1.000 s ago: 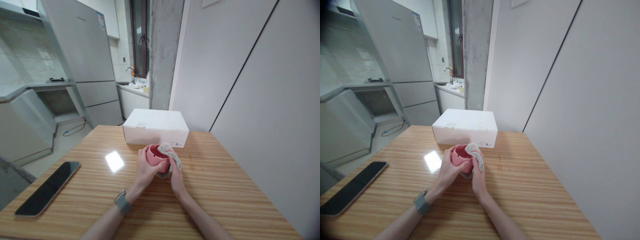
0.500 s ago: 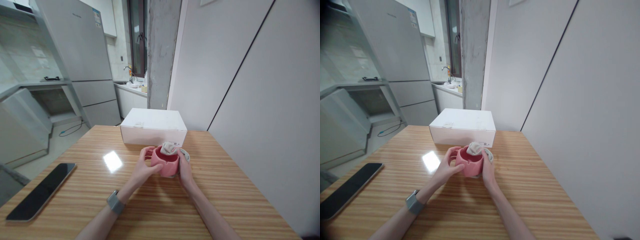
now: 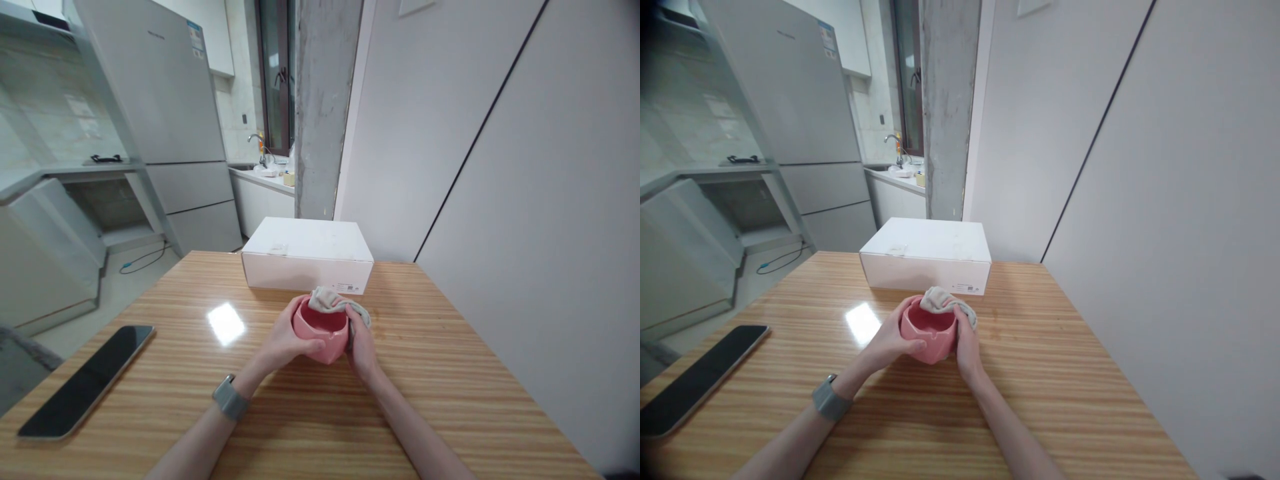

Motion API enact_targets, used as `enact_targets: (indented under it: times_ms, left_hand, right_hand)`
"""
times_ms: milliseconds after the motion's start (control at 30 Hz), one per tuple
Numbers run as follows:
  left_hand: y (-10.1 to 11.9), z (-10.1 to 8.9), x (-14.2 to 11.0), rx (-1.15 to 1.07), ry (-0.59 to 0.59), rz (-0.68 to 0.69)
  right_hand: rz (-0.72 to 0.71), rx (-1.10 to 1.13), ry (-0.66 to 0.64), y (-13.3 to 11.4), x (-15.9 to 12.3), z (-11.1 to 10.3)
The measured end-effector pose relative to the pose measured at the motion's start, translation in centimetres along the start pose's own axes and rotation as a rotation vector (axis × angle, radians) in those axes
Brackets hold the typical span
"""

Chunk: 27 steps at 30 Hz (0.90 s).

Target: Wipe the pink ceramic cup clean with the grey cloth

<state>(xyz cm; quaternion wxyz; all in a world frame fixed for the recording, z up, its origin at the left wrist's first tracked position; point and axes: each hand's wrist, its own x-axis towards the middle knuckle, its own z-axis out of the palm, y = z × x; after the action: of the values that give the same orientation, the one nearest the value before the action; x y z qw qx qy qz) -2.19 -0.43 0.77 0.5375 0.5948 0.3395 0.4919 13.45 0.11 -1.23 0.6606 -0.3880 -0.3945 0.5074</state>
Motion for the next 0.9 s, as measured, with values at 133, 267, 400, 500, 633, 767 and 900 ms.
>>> enact_targets:
  times_ms: [133,267,400,500,633,767,900]
  left_hand:
    - [0.1,0.6,-0.1,0.11,0.16,0.051]
    - [-0.6,1.0,-0.3,0.201,0.335,0.075]
    - [-1.4,1.3,-0.5,0.191,0.349,0.077]
    - [-1.1,1.1,-0.5,0.097,0.21,0.055]
    - [0.1,0.6,-0.3,0.103,0.098,0.057]
    - [0.5,0.2,-0.1,0.119,0.129,0.013]
    - [0.1,-0.1,-0.2,-0.074,-0.024,-0.078]
  right_hand:
    - [-0.125,-0.027,-0.055,-0.1,-0.7,0.5]
    - [-0.18,-0.053,-0.124,-0.2,-1.7,1.3]
    - [-0.207,-0.113,-0.085,-0.4,-2.1,1.6]
    - [-0.156,-0.096,0.058,-0.4,-1.4,0.8]
    - [-0.026,0.008,0.156,-0.2,0.1,-0.6]
    - [0.028,0.055,0.094,-0.3,0.5,-0.6]
    - [0.061,0.086,0.017,-0.8,-0.1,0.2]
